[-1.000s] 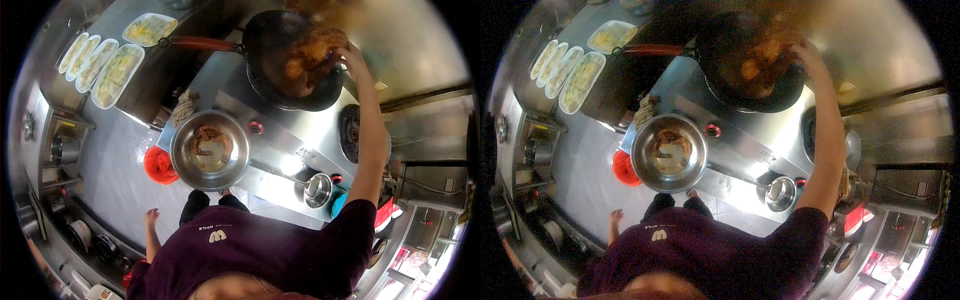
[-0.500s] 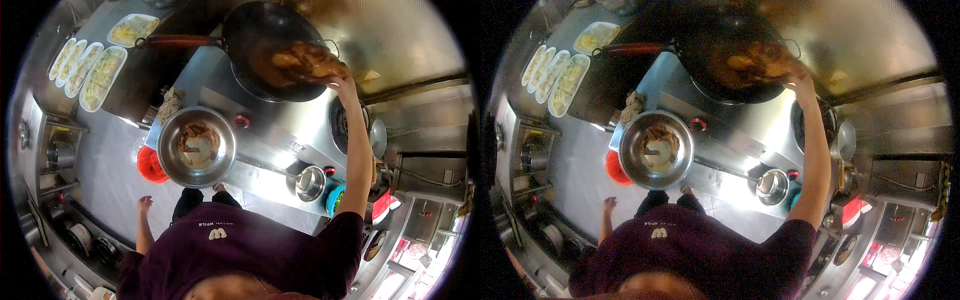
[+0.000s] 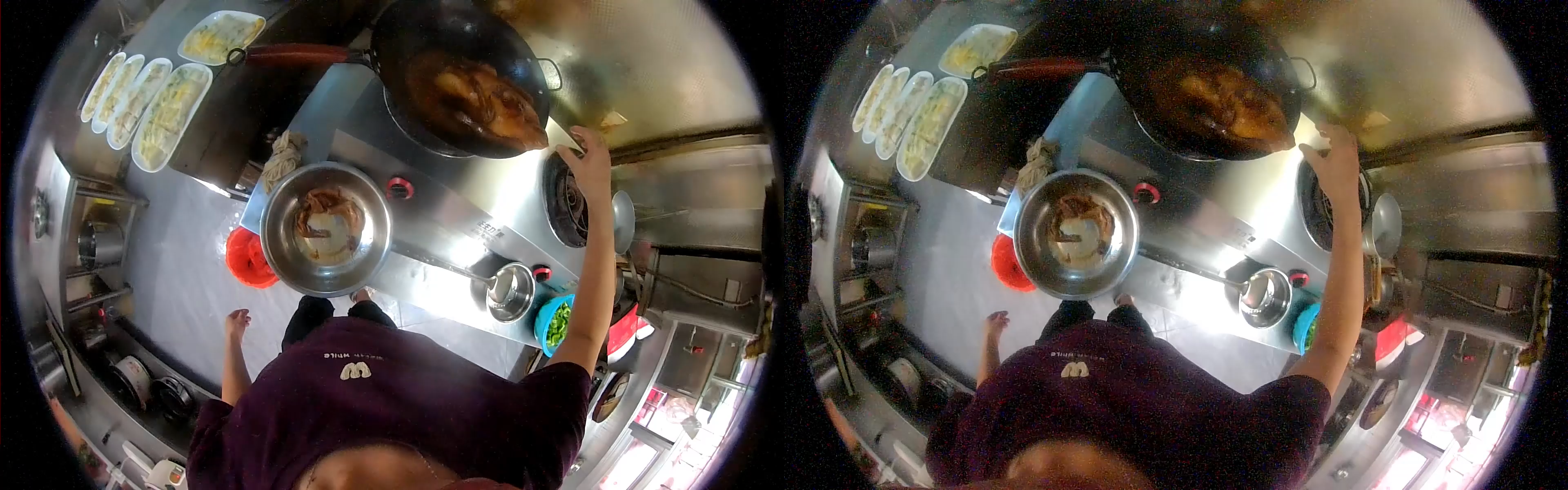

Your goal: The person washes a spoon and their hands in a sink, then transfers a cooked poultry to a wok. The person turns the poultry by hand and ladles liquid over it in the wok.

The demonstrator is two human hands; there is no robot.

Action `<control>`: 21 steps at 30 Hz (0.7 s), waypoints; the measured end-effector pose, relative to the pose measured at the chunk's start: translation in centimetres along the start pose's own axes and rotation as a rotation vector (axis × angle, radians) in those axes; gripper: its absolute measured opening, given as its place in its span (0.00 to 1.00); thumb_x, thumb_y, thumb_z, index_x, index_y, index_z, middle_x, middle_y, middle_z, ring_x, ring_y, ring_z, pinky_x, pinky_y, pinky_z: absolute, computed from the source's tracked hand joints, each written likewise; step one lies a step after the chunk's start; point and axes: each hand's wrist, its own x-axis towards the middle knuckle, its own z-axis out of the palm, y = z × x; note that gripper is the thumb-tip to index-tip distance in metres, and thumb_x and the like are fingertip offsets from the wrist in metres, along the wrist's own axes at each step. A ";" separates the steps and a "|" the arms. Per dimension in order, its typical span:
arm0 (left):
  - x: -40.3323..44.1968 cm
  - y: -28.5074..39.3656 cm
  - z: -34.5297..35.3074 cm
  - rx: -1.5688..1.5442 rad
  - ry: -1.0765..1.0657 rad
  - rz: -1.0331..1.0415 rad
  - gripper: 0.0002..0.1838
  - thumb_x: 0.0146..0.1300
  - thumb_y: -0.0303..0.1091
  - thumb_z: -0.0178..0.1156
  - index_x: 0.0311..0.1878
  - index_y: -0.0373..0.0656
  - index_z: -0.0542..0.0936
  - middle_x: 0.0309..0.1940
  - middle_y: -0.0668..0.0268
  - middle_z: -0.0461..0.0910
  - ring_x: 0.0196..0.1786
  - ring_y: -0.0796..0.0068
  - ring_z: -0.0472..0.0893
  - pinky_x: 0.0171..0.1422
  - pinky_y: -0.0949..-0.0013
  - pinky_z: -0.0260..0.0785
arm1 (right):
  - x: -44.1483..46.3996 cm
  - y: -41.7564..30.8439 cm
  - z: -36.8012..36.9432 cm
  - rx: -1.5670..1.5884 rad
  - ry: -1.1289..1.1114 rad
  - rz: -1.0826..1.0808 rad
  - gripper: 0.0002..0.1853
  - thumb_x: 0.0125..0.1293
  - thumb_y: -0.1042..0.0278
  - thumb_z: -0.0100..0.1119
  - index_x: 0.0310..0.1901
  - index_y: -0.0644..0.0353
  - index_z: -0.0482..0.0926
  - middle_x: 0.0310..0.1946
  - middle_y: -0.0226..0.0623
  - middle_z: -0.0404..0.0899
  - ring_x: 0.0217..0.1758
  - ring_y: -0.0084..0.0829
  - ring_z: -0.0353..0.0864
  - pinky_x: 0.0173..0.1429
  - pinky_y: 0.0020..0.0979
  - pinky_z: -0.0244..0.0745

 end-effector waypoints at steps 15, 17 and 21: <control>0.2 1.3 0.0 0.099 0.083 0.065 0.11 0.60 0.30 0.50 0.38 0.33 0.77 0.22 0.63 0.77 0.22 0.79 0.73 0.25 0.78 0.65 | 6.6 3.2 9.8 -0.342 -0.300 -0.170 0.19 0.46 0.62 0.64 0.37 0.68 0.76 0.34 0.49 0.76 0.39 0.45 0.74 0.42 0.41 0.67; 0.0 1.5 -0.9 0.085 0.106 0.025 0.11 0.60 0.30 0.50 0.38 0.33 0.77 0.23 0.63 0.77 0.22 0.79 0.73 0.25 0.78 0.65 | 7.6 1.0 6.9 -0.422 -0.125 -0.214 0.23 0.47 0.62 0.64 0.43 0.68 0.74 0.40 0.47 0.75 0.44 0.44 0.73 0.46 0.40 0.66; -0.2 -0.9 -1.3 0.009 0.075 -0.074 0.11 0.60 0.30 0.50 0.38 0.32 0.77 0.22 0.63 0.77 0.22 0.79 0.73 0.24 0.77 0.65 | 6.6 -1.0 1.7 -0.412 -0.011 -0.140 0.25 0.52 0.59 0.59 0.50 0.62 0.70 0.44 0.47 0.73 0.48 0.45 0.70 0.52 0.41 0.65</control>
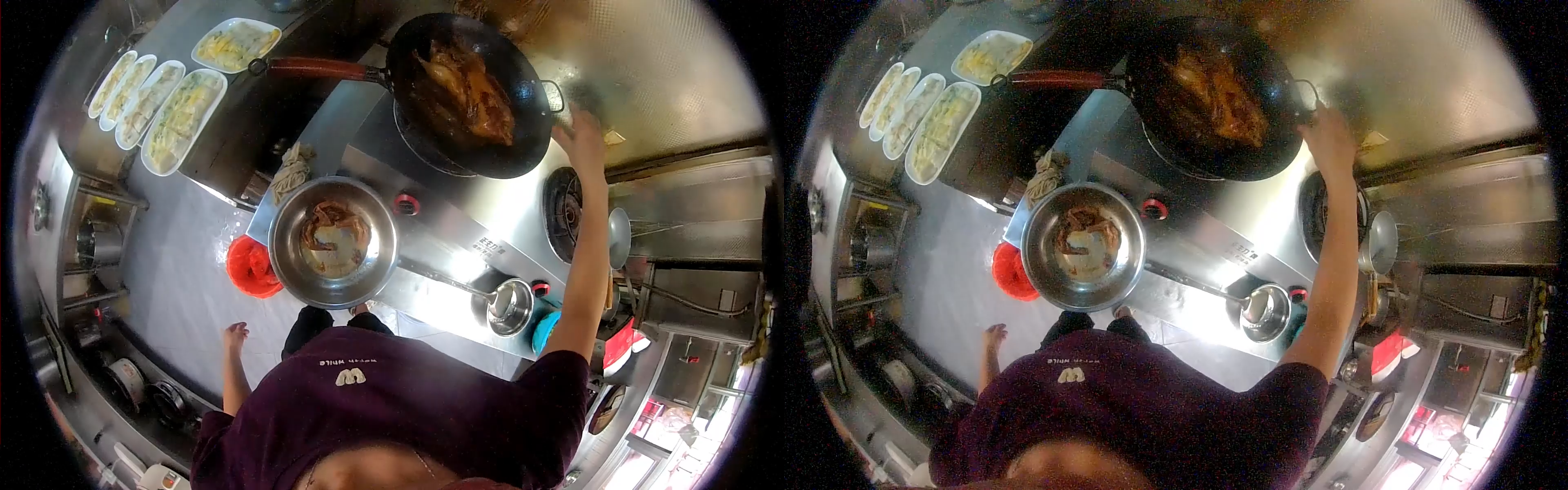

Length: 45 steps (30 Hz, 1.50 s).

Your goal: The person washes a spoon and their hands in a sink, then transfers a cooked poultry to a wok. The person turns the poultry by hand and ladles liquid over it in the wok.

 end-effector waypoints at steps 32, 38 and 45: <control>-21.0 57.6 21.0 0.740 0.168 1.934 0.08 0.56 0.32 0.55 0.38 0.43 0.78 0.32 0.59 0.76 0.36 0.60 0.76 0.41 0.66 0.69 | -28.4 -1.8 -2.0 0.309 0.467 0.515 0.17 0.60 0.78 0.49 0.53 0.64 0.70 0.27 0.39 0.70 0.28 0.33 0.68 0.33 0.33 0.65; -15.2 64.7 38.2 1.546 0.104 1.736 0.10 0.60 0.35 0.49 0.39 0.46 0.78 0.38 0.61 0.76 0.43 0.58 0.75 0.47 0.55 0.68 | -32.7 -1.6 -1.4 0.275 0.401 0.602 0.18 0.62 0.77 0.47 0.54 0.63 0.69 0.27 0.39 0.70 0.28 0.32 0.68 0.32 0.30 0.64; -11.9 65.4 43.3 1.691 0.231 1.569 0.11 0.58 0.34 0.50 0.40 0.42 0.78 0.37 0.58 0.77 0.41 0.58 0.76 0.46 0.55 0.69 | -36.5 -0.7 -1.1 0.256 0.389 0.686 0.18 0.61 0.78 0.48 0.54 0.62 0.69 0.26 0.38 0.71 0.29 0.32 0.68 0.34 0.31 0.65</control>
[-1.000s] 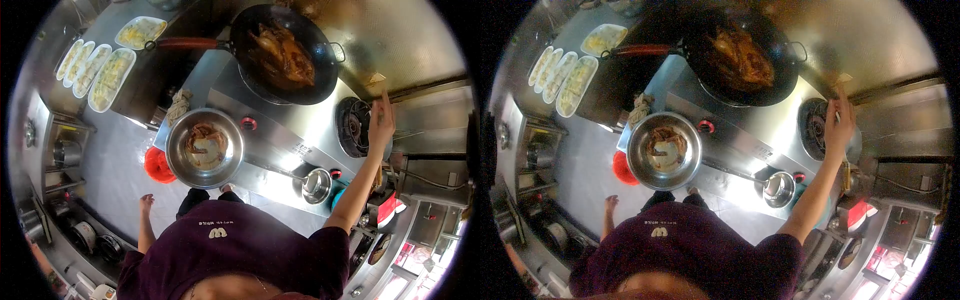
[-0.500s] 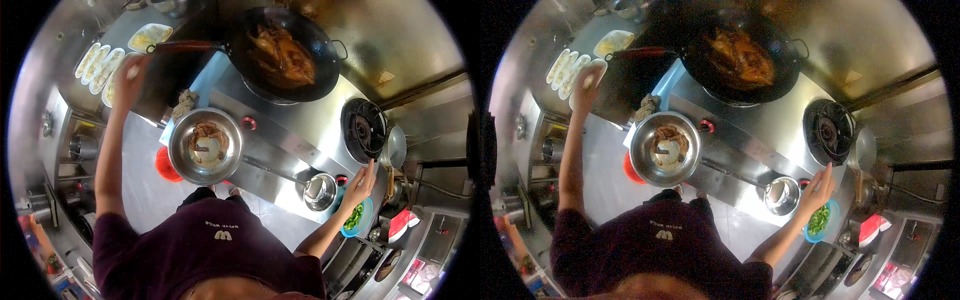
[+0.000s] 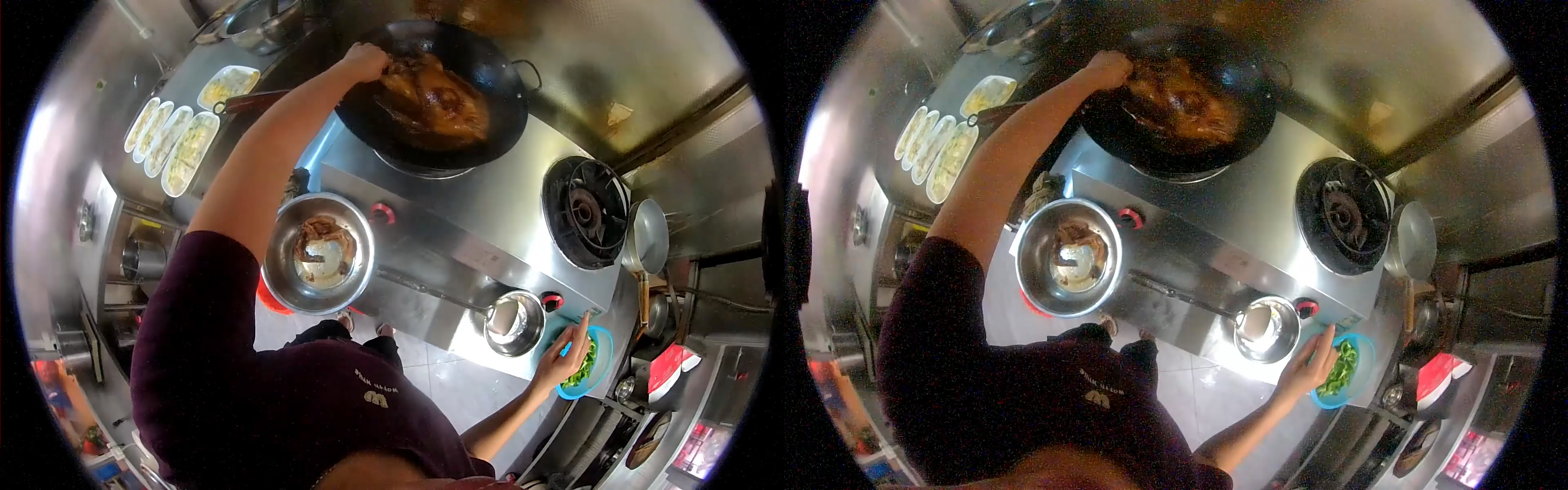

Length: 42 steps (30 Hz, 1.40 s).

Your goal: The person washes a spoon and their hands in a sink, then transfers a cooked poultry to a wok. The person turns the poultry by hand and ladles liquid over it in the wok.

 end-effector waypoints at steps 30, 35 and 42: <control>-16.3 -5.0 -7.1 -0.258 0.508 -0.023 0.15 0.56 0.33 0.53 0.48 0.49 0.75 0.36 0.58 0.74 0.39 0.60 0.75 0.43 0.63 0.68 | 1.2 -0.8 3.6 0.153 -0.055 -0.086 0.14 0.57 0.80 0.51 0.47 0.67 0.73 0.24 0.41 0.69 0.29 0.38 0.68 0.33 0.36 0.64; -28.5 -6.1 -7.8 -0.456 0.719 -0.276 0.08 0.56 0.29 0.55 0.40 0.44 0.78 0.30 0.59 0.74 0.35 0.61 0.75 0.38 0.65 0.66 | 5.1 -5.4 4.8 0.177 -0.138 -0.201 0.11 0.58 0.76 0.52 0.43 0.67 0.75 0.28 0.43 0.72 0.30 0.41 0.69 0.36 0.38 0.65; -47.4 -7.2 2.1 -0.695 0.828 -0.883 0.08 0.59 0.31 0.55 0.39 0.37 0.77 0.31 0.63 0.75 0.33 0.76 0.73 0.39 0.76 0.64 | 12.2 -16.7 9.0 0.336 -0.254 -0.525 0.10 0.57 0.73 0.55 0.41 0.62 0.76 0.28 0.40 0.74 0.33 0.41 0.72 0.40 0.37 0.68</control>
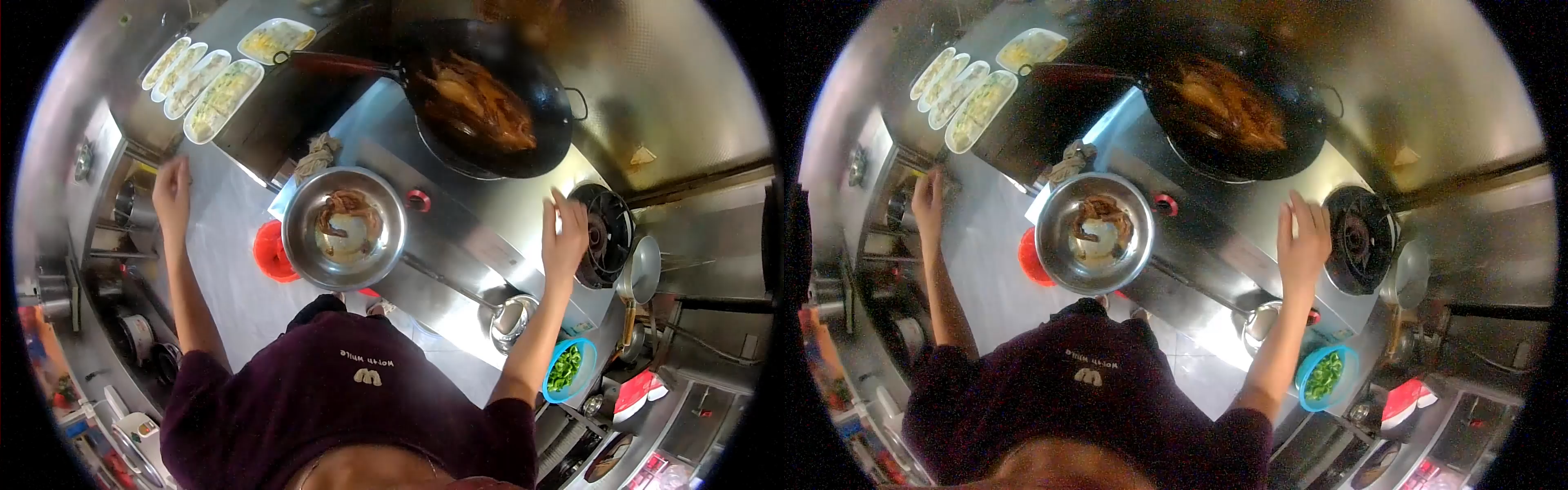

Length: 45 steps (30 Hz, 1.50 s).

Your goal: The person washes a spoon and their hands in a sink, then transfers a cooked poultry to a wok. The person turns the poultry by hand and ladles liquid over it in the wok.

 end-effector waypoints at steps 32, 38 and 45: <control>-10.2 -11.0 -5.8 0.420 -0.068 -0.311 0.10 0.61 0.35 0.53 0.38 0.39 0.78 0.25 0.63 0.72 0.26 0.73 0.69 0.32 0.72 0.62 | 26.3 7.0 12.2 -0.300 -0.167 -0.282 0.18 0.62 0.65 0.42 0.55 0.50 0.68 0.51 0.46 0.68 0.56 0.46 0.66 0.58 0.40 0.63; -7.9 -8.4 -1.4 0.383 -0.130 -0.222 0.09 0.60 0.35 0.53 0.38 0.41 0.78 0.26 0.64 0.73 0.27 0.73 0.69 0.33 0.71 0.64 | 17.3 6.4 1.4 -0.148 0.047 -0.115 0.13 0.63 0.72 0.44 0.47 0.59 0.74 0.40 0.40 0.73 0.42 0.33 0.71 0.48 0.28 0.65; -5.7 -5.0 0.5 0.340 -0.172 -0.133 0.08 0.59 0.33 0.54 0.38 0.41 0.78 0.27 0.63 0.73 0.27 0.71 0.70 0.34 0.71 0.65 | 2.8 4.0 -0.5 0.031 0.007 0.245 0.12 0.60 0.75 0.47 0.45 0.65 0.74 0.33 0.43 0.71 0.35 0.36 0.71 0.39 0.30 0.66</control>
